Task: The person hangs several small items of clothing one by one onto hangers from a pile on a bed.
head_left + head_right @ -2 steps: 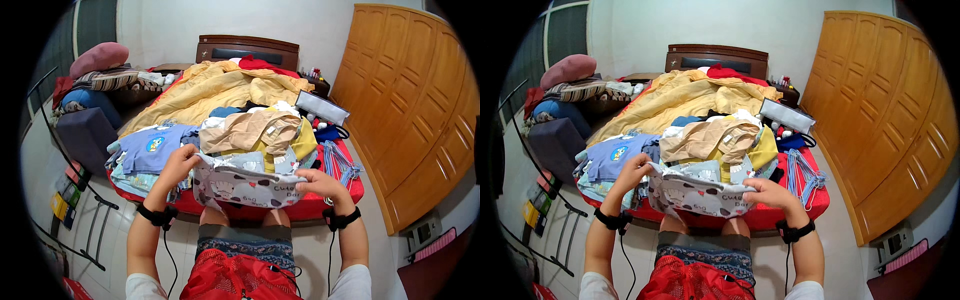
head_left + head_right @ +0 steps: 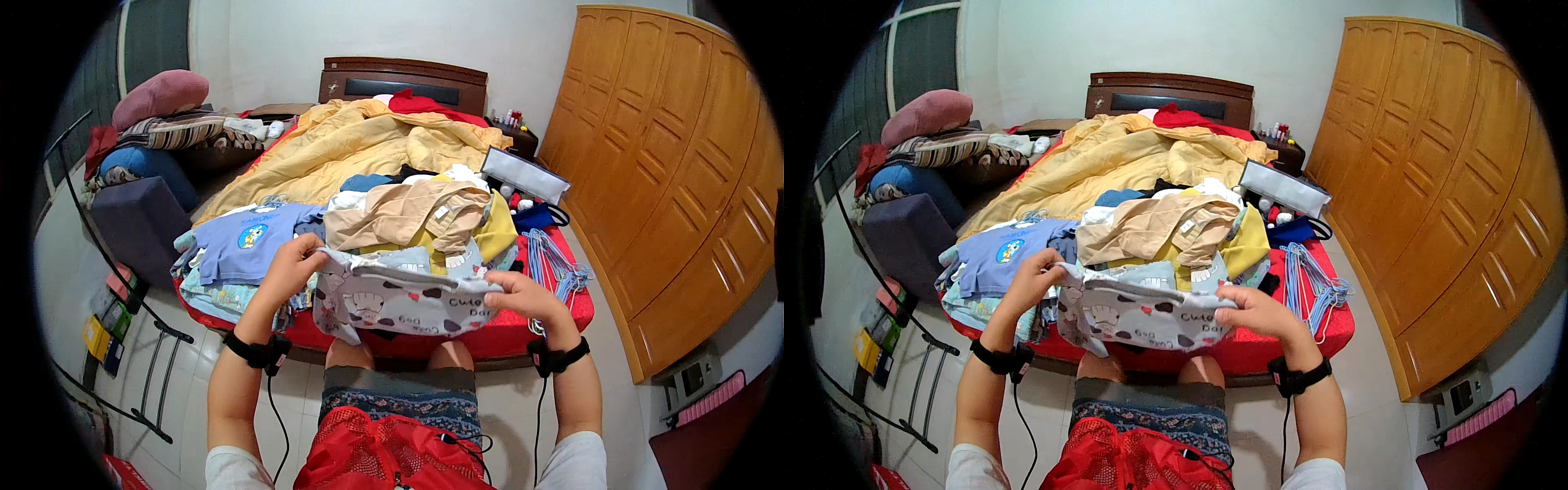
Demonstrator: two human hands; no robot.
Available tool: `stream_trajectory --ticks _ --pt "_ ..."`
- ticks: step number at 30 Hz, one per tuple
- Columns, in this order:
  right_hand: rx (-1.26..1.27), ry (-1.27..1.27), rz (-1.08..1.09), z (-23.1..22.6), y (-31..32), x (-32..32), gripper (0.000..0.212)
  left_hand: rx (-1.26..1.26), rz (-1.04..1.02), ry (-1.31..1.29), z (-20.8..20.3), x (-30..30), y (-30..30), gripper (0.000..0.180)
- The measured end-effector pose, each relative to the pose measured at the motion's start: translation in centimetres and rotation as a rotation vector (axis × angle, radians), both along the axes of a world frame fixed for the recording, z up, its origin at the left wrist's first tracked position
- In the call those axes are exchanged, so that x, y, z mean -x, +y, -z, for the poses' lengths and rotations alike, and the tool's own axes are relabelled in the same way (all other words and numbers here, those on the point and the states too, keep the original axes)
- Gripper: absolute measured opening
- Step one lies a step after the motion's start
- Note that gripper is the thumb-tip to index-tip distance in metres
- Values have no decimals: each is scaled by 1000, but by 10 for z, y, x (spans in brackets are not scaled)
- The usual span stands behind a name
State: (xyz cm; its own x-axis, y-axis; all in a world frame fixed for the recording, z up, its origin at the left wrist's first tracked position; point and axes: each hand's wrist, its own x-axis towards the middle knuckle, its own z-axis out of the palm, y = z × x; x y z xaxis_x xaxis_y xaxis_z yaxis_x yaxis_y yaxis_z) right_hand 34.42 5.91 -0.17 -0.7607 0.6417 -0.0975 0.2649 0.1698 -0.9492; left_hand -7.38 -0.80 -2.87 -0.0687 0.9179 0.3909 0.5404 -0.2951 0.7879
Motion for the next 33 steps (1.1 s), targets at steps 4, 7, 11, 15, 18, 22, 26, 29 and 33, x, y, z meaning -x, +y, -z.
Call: stream_trajectory --ticks 4,7,11,15,18,22,26,29,33 --pt "53 329 63 -3 -3 -20 42 58 43 -80 -13 -5 7 14" --pt "170 629 -71 -6 -3 -28 41 0 101 -122 -22 -9 14 15" --pt "197 532 4 -10 -3 -26 41 -74 57 -98 -30 -22 23 16" --pt "393 480 -111 -11 -15 -16 45 -121 44 -144 -17 -25 41 21" --pt "217 267 104 18 13 -20 34 -140 13 -112 -11 -30 56 22" --pt "76 209 337 22 25 -22 23 -133 -24 -59 -8 -36 66 24" --pt "66 375 419 12 37 -25 21 -89 -44 -129 -14 -41 79 26" --pt "112 530 468 11 49 -18 21 -119 -47 -246 -20 -53 89 27" --pt "340 584 666 59 86 -20 16 57 -8 -197 9 -68 112 28"
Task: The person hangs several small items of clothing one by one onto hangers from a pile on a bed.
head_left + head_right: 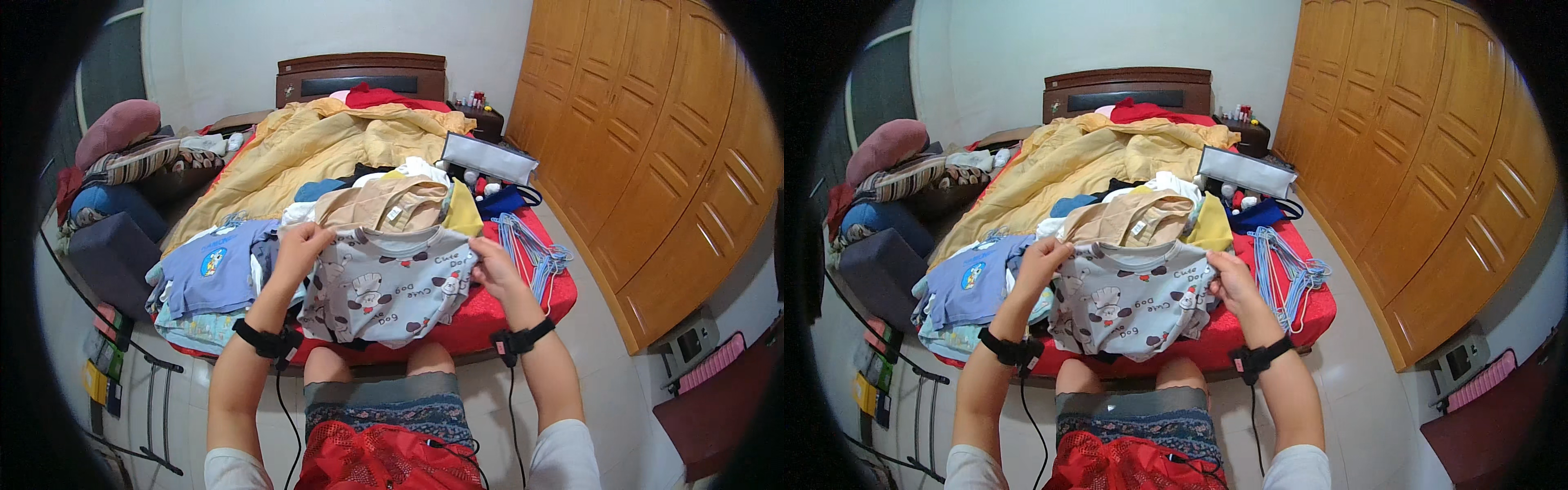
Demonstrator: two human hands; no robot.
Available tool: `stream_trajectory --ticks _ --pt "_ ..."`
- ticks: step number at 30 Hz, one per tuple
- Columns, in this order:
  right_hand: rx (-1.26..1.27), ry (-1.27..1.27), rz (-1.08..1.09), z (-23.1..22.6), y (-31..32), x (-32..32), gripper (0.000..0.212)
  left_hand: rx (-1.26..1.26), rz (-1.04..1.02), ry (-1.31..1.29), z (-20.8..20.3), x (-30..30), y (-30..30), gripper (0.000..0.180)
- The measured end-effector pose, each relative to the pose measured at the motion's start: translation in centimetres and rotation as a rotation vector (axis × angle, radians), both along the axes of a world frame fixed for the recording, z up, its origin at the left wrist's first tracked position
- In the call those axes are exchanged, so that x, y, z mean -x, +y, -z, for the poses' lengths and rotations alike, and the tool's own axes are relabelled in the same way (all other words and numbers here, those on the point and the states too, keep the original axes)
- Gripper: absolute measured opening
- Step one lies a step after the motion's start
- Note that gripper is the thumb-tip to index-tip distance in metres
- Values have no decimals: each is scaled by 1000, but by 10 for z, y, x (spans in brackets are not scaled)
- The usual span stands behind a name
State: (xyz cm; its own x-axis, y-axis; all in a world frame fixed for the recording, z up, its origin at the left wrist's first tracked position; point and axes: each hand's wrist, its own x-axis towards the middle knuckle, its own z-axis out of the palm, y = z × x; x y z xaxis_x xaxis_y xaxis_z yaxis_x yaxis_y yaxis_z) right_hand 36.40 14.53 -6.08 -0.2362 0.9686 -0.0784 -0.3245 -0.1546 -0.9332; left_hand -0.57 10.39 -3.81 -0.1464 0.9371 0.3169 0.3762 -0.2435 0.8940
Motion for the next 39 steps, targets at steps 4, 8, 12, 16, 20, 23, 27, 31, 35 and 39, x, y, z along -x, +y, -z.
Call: stream_trajectory --ticks 4,8,12,16,20,23,27,31,35,39 --pt "51 162 8 37 11 -4 28 74 36 -94 15 -25 -1 28" --pt "-50 102 49 44 -5 -6 61 185 55 -317 26 -32 -2 25" --pt "-177 -184 209 63 -8 -37 58 307 93 -477 24 -45 -4 18" --pt "-495 -1256 746 89 1 -111 48 343 82 -497 21 -52 -6 17" --pt "9 -1424 1001 91 0 -147 45 328 92 -472 25 -47 -5 17" --pt "215 -1348 996 127 19 -190 43 311 80 -479 33 -43 0 16" --pt "242 -1108 700 173 38 -228 29 299 53 -438 34 -41 -4 15" --pt "150 -1095 1014 205 55 -269 21 302 125 -415 35 -46 3 15" --pt "95 -1021 901 204 56 -245 23 317 131 -334 27 -46 -7 14" --pt "3 -538 895 165 36 -202 13 341 69 -285 19 -45 -18 13"
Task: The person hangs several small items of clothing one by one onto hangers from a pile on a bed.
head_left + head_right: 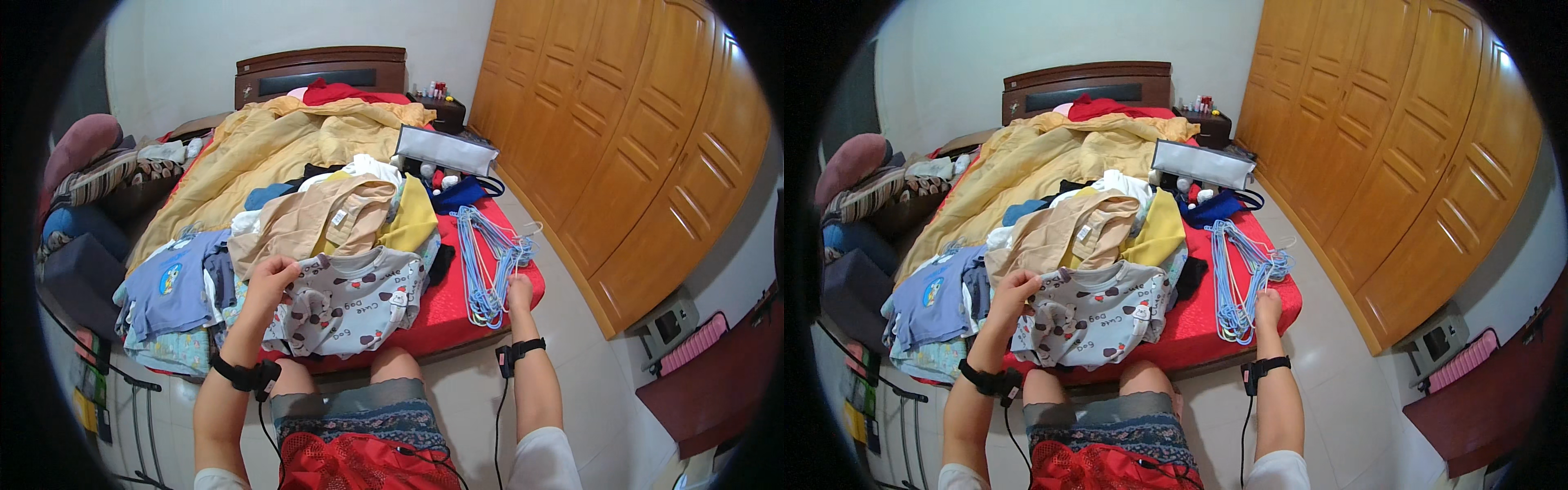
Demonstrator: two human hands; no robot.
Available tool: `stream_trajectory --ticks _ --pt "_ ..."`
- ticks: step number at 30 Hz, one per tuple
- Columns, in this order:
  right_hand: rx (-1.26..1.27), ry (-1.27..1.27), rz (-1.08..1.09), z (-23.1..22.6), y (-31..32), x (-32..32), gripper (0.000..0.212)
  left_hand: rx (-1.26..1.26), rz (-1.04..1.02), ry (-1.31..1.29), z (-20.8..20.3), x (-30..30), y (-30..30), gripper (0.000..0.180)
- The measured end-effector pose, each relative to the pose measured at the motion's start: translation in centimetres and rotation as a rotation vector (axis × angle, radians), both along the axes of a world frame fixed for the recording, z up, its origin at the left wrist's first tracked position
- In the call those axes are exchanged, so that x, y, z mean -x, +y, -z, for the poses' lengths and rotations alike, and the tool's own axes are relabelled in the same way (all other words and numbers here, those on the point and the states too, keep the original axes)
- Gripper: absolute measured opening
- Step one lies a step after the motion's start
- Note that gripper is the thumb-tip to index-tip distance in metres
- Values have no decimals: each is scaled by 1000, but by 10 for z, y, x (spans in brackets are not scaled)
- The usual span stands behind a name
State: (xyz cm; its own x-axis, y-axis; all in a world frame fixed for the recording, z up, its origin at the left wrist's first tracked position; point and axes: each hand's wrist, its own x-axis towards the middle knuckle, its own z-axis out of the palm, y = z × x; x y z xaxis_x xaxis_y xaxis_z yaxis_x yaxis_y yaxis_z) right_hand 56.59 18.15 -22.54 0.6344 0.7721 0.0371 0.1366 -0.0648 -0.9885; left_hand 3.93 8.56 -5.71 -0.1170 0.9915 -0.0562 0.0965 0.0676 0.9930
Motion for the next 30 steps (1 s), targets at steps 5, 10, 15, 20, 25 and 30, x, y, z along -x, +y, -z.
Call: stream_trajectory --ticks 5,10,15,20,25,30 --pt "-98 -106 -186 -40 -21 24 16 -112 52 -71 11 0 7 13" --pt "-364 -261 -203 -74 -44 61 16 -149 54 4 12 3 1 15" --pt "-604 96 -461 -112 -57 103 14 -89 51 10 11 1 -7 15" --pt "-486 718 -792 -157 -110 137 25 -103 43 10 21 5 -9 18" --pt "-374 327 -606 -135 -116 144 24 -109 39 -22 11 -1 -17 16" --pt "-370 -140 -575 -117 -111 151 17 -161 23 47 20 2 -13 17"
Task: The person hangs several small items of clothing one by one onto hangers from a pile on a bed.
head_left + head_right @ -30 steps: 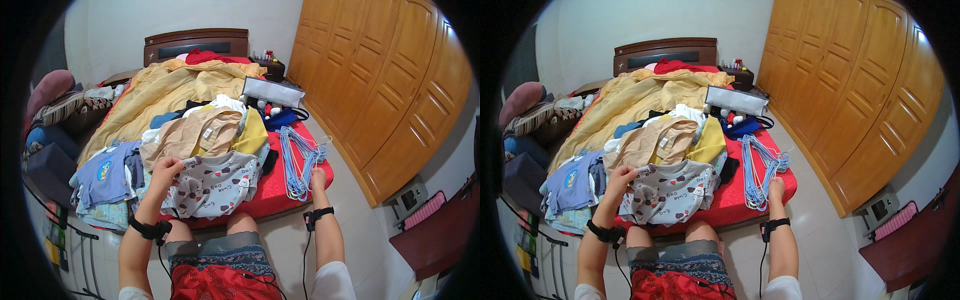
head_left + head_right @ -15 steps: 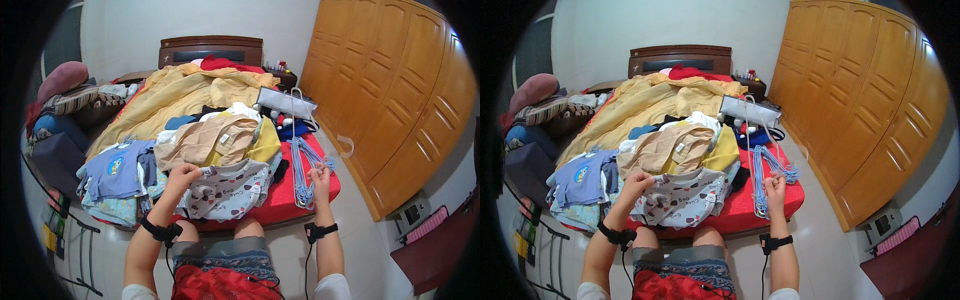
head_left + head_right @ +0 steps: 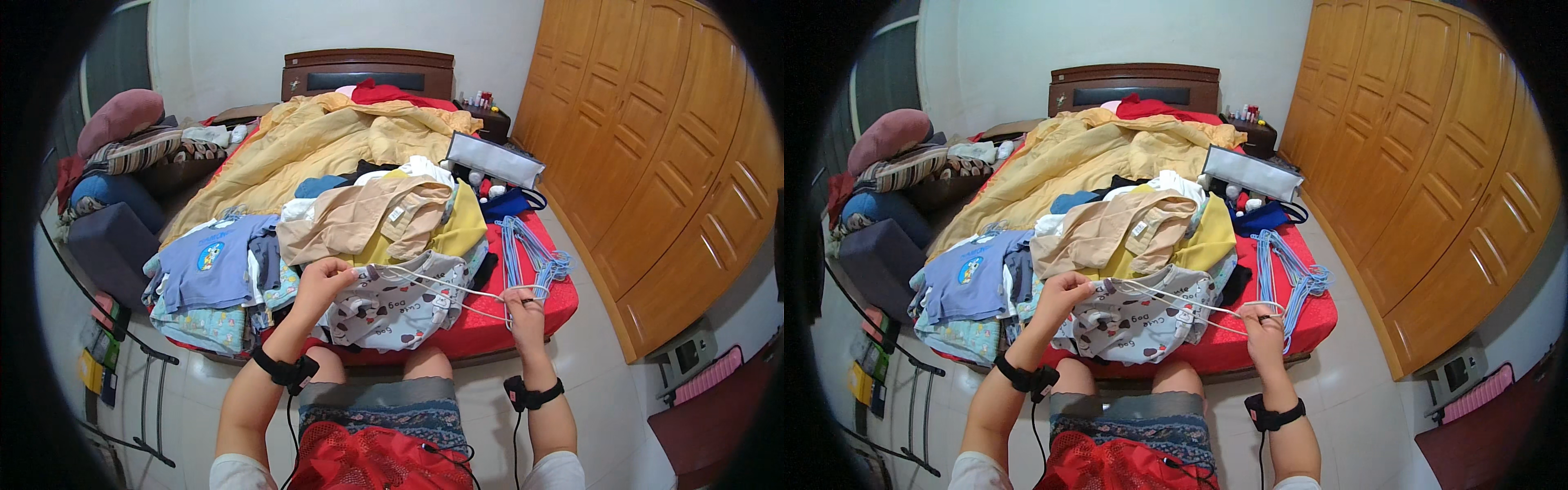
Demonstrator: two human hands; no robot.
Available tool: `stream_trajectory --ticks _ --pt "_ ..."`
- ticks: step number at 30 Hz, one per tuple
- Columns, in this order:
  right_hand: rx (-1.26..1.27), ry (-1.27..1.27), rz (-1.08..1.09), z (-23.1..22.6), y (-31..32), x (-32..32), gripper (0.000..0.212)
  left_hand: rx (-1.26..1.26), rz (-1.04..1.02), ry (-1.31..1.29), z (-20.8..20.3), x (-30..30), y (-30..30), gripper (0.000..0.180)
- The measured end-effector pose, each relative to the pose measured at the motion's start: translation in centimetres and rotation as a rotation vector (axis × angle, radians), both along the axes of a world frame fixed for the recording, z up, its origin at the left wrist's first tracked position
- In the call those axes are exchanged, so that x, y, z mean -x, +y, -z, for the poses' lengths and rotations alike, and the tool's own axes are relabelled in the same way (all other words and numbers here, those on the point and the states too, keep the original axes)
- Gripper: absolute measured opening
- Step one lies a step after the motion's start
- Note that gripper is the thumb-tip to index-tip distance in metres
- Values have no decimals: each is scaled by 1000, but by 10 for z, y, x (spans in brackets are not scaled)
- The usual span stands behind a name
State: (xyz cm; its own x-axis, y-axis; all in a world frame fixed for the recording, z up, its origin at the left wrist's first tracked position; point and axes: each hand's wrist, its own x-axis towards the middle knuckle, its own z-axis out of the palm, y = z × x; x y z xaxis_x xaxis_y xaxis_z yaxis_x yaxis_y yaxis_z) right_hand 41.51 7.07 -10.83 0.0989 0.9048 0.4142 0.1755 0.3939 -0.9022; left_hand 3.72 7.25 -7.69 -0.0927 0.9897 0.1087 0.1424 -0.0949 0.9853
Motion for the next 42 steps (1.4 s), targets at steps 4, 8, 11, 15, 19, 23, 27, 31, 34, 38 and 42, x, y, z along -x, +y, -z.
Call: stream_trajectory --ticks 4,8,11,15,19,23,27,31,34,38,42 --pt "12 -55 -8 -3 6 8 17 -60 -47 127 0 1 -3 17" --pt "5 -99 -33 -15 5 14 17 -147 -42 262 -12 -5 -11 12" --pt "25 -154 -90 -26 4 23 18 -309 -59 342 -12 -4 -11 13" --pt "37 -114 -147 -22 8 30 19 -465 -67 543 -23 -6 -16 17" --pt "123 1 -219 -21 9 32 17 -524 -93 639 -32 -11 -22 17" --pt "212 71 -253 -25 8 36 16 -568 -146 898 -34 -13 -22 15" --pt "173 52 -308 -35 4 45 15 -722 -192 1070 -38 -20 -21 14" --pt "140 58 -352 -48 0 59 13 -736 -170 1168 -49 -30 -20 17" --pt "136 26 -406 -54 -3 71 13 -724 -74 1196 -52 -44 -20 17" --pt "89 -126 -458 -52 -3 94 15 -726 -31 1165 -49 -63 -20 18" --pt "35 -157 -434 -54 -4 103 14 -664 24 1058 -46 -60 -24 20"
